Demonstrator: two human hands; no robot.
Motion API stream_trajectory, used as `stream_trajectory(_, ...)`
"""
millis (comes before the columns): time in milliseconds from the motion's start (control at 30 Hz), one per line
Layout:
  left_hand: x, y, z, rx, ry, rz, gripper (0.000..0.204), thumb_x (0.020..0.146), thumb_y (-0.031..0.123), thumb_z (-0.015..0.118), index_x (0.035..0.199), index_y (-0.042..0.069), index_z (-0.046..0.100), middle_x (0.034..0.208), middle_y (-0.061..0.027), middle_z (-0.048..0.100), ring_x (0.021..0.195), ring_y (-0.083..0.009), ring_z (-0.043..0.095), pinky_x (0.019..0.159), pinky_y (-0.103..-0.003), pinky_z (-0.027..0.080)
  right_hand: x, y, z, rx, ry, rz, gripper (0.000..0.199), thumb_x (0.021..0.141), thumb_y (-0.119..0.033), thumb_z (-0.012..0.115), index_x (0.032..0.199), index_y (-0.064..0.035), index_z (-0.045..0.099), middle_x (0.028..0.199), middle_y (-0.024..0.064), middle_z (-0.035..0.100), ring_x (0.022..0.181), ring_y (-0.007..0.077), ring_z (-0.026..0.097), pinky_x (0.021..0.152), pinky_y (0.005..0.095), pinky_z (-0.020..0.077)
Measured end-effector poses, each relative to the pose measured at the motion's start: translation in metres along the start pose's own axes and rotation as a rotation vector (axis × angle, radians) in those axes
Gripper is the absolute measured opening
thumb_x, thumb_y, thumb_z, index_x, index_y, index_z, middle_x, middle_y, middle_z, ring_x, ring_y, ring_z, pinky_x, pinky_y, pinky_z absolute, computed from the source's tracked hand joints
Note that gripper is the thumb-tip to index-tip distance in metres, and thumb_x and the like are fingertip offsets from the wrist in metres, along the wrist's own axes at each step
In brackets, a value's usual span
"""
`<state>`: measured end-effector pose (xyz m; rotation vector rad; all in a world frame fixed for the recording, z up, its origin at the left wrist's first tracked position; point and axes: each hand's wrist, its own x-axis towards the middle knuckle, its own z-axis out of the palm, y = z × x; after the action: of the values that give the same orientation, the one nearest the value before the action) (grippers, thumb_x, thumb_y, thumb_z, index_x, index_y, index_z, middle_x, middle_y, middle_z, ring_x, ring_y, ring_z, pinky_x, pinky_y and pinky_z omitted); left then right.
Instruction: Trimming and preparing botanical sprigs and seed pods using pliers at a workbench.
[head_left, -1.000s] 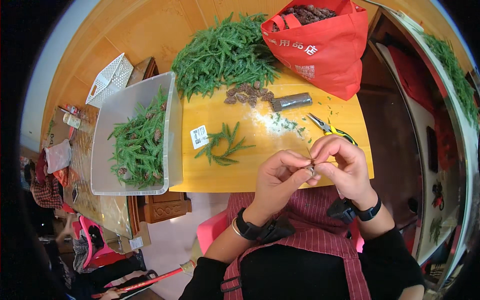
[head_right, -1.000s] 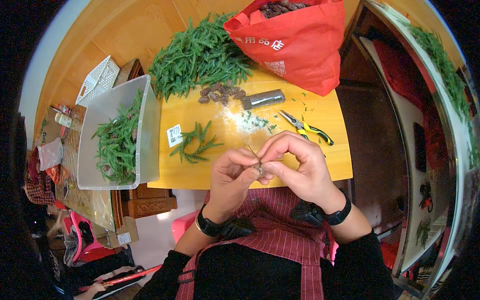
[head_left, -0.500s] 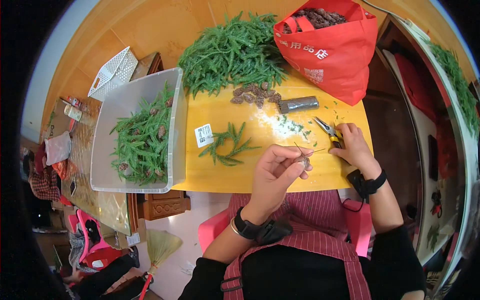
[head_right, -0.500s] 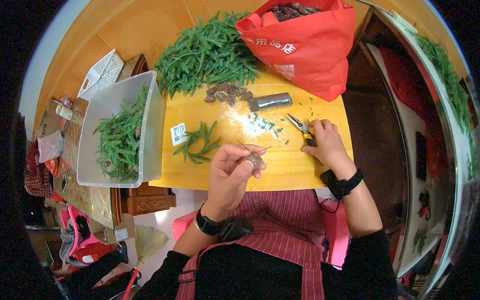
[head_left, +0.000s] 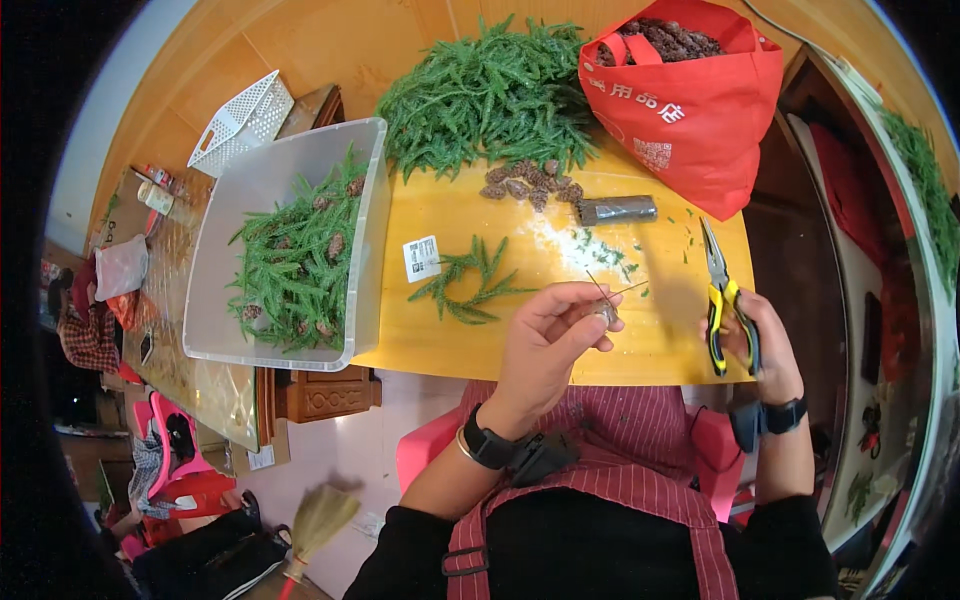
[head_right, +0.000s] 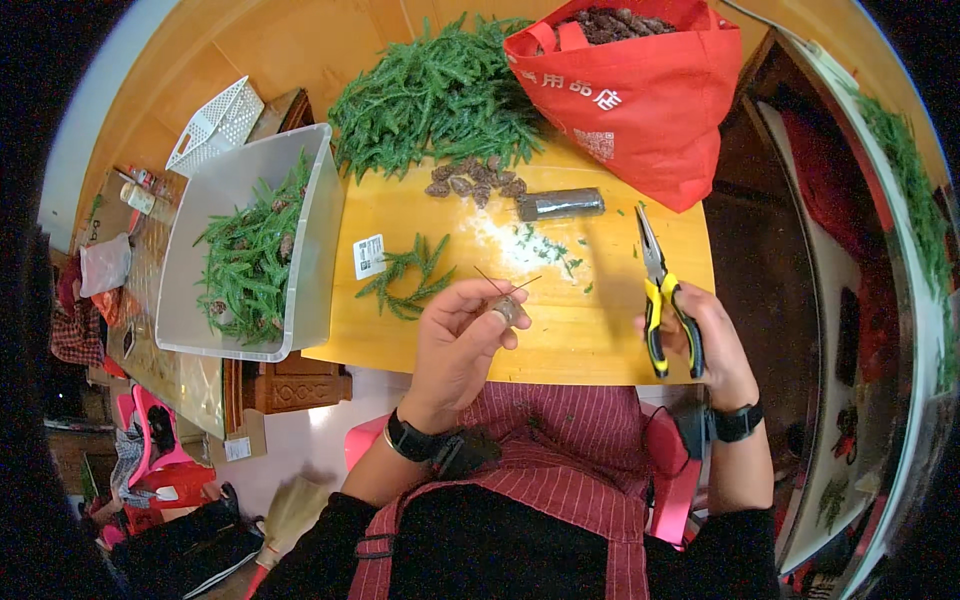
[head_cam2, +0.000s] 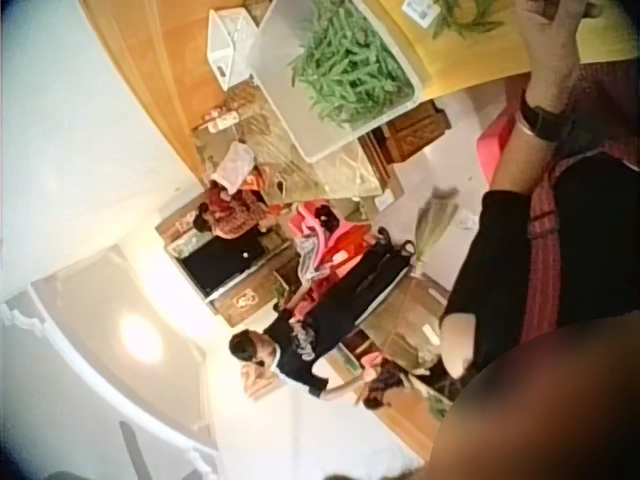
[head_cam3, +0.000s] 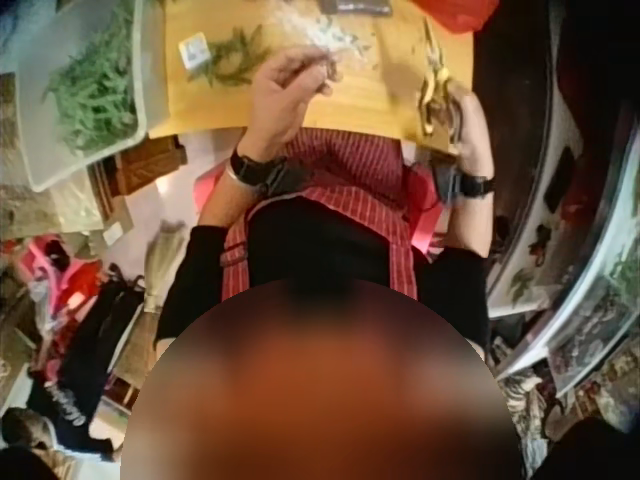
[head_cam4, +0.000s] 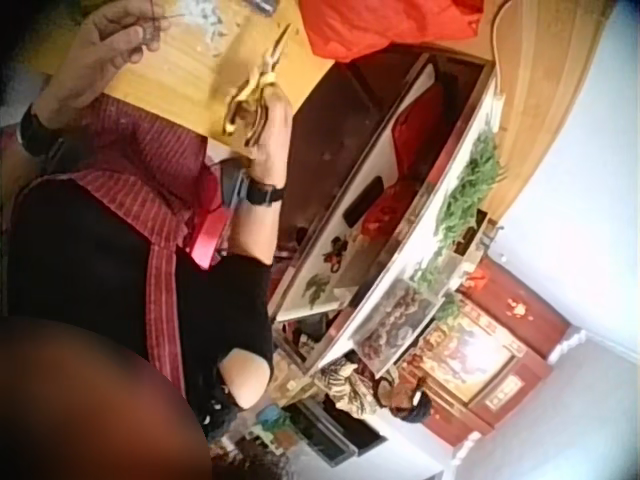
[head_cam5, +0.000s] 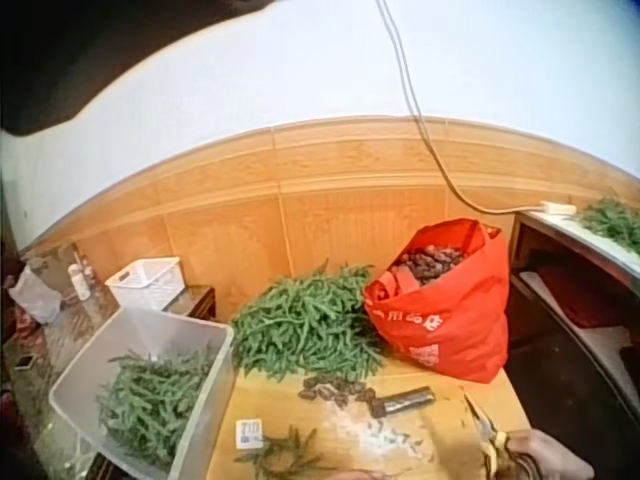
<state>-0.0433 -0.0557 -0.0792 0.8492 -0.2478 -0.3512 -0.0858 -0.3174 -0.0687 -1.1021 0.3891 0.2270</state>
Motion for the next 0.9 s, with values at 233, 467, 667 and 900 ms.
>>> stream_trajectory(233,0.000,0.000,0.002,-0.017,-0.007,-0.001,0.024,0.081,0.001,0.056,0.104,0.001,0.051,0.102,-0.0124,0.058,0.084,-0.0181,0.058,0.066,-0.025,0.046,-0.043,-0.013,0.049,-0.469,-0.147,-0.170,0.025,0.065,0.000,0.057,0.087,-0.0016,0.044,0.090,0.0096,0.058,0.085,0.0224,0.057,0.080,0.0359,0.0464)
stream_trajectory(467,-0.001,0.002,0.005,-0.033,-0.016,0.016,0.020,0.080,-0.001,0.055,0.100,0.002,0.050,0.102,-0.0148,0.058,0.084,-0.0187,0.058,0.066,-0.025,0.047,-0.037,-0.018,0.051,-1.258,-0.189,-0.719,0.015,0.059,0.001,0.055,0.067,-0.0016,0.042,0.076,0.0148,0.058,0.091,0.0332,0.055,0.075,0.0345,0.0443)
stream_trajectory(667,-0.003,0.001,0.005,-0.022,-0.044,0.032,0.020,0.080,-0.003,0.055,0.099,0.002,0.050,0.100,-0.0154,0.058,0.082,-0.0185,0.059,0.065,-0.025,0.048,-0.037,-0.029,0.060,-1.326,-0.226,-0.786,0.014,0.058,0.001,0.058,0.066,-0.0011,0.046,0.082,0.0188,0.057,0.090,0.0327,0.055,0.075,0.0344,0.0448)
stream_trajectory(900,-0.003,0.000,0.004,-0.012,-0.074,0.028,0.020,0.079,-0.004,0.055,0.098,0.002,0.051,0.096,-0.0130,0.058,0.080,-0.0172,0.059,0.065,-0.026,0.048,-0.036,-0.029,0.057,-1.385,-0.240,-0.820,0.016,0.056,0.001,0.059,0.068,-0.0002,0.049,0.081,0.0178,0.057,0.085,0.0322,0.056,0.072,0.0339,0.0460)
